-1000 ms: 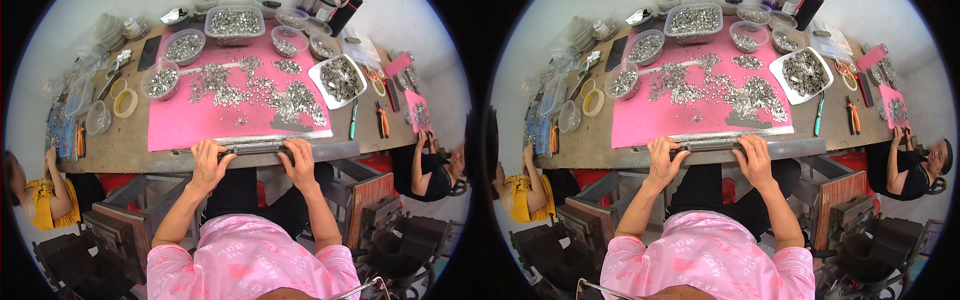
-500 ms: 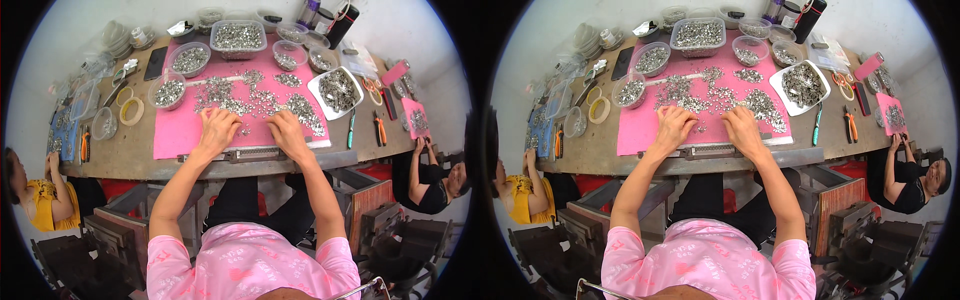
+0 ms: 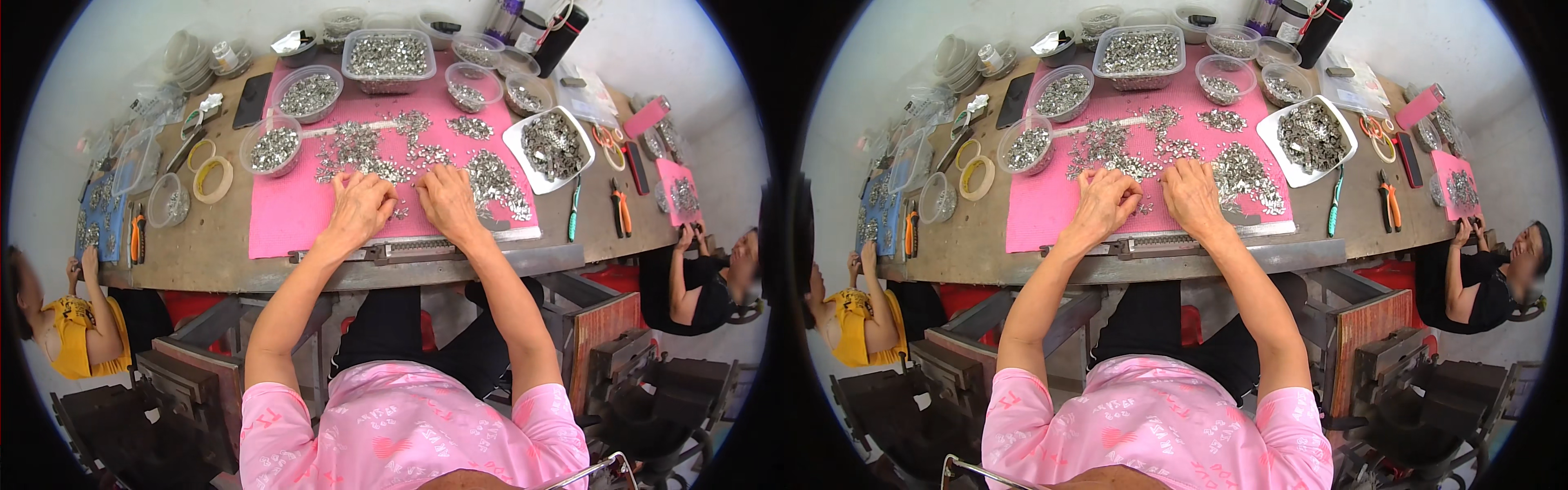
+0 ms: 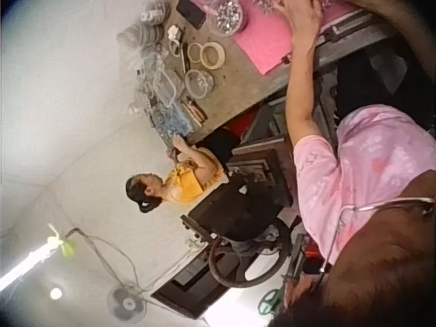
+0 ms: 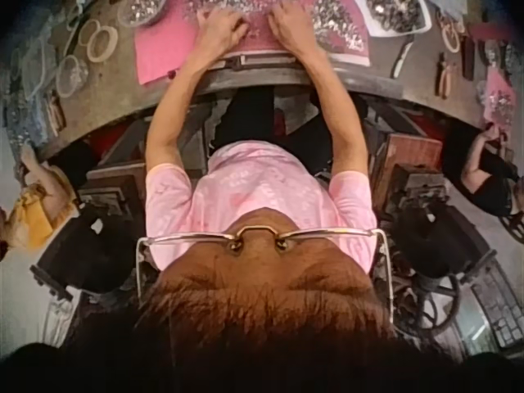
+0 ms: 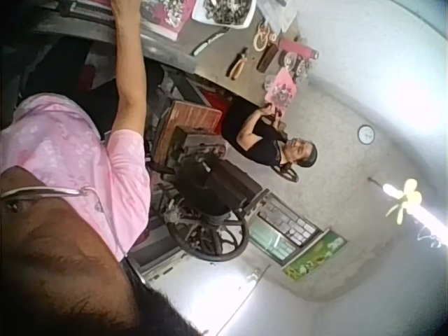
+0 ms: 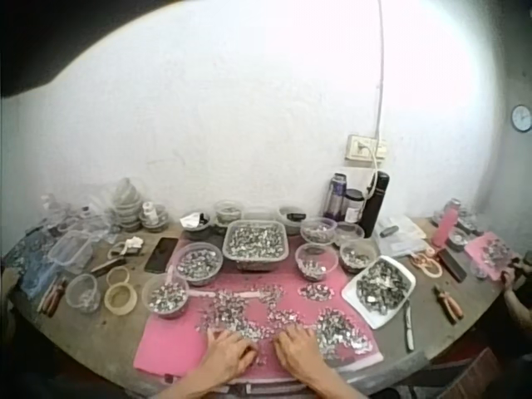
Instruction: The person arranges small metal pieces into a metal holder bar, places the bar into a manual press machine, operates the press wheel, and continues inserting metal pieces into the bar.
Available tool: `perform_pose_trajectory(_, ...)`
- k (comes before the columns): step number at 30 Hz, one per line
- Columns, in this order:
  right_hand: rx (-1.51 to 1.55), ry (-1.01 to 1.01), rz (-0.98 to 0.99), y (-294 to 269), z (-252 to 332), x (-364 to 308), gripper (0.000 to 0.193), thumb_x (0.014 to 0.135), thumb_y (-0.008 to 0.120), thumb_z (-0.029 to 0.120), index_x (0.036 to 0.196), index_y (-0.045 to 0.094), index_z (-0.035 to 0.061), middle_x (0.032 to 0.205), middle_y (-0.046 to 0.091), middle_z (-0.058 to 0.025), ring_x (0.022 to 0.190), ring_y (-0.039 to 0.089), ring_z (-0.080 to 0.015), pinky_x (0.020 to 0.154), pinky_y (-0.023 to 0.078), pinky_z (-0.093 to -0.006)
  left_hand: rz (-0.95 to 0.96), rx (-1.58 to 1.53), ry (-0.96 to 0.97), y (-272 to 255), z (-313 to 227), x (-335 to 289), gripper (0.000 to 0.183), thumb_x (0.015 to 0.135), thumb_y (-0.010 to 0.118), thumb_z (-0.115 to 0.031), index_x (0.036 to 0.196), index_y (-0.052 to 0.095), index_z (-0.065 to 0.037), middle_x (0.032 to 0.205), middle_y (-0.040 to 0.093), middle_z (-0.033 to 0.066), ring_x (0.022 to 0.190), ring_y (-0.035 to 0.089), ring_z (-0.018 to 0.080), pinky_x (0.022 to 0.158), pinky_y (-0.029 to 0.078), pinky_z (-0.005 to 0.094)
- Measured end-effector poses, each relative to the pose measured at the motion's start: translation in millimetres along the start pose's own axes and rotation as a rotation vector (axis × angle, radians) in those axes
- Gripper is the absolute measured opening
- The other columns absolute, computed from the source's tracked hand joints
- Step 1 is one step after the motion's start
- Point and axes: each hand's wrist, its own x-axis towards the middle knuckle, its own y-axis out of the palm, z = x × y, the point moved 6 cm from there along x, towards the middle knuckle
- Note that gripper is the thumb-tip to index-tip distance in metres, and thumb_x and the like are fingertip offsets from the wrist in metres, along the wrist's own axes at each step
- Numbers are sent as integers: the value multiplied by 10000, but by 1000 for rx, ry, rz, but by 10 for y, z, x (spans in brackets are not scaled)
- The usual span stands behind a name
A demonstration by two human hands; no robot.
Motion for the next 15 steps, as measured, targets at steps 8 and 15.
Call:
perform_pose_trajectory(8, 426, 242, 184, -412, 237, -420, 66, 846, 682, 37, 890, 635, 53, 846, 601, -71, 836, 582, -258, 804, 402, -394, -41, 84, 16, 5, -3, -37, 74, 851, 745, -146, 908, 706, -119, 863, 636, 17, 933, 591, 220, 1041, 310, 528)
perform_pose_trajectory(15, 424, 240, 110, -463, 291, -627, 81, 837, 689, 28, 882, 626, 51, 865, 602, -67, 848, 571, -252, 801, 397, -387, -36, -102, 75, -86, -441, -236, 96, 833, 756, -147, 907, 704, -114, 842, 637, 17, 901, 607, 217, 1071, 303, 539)
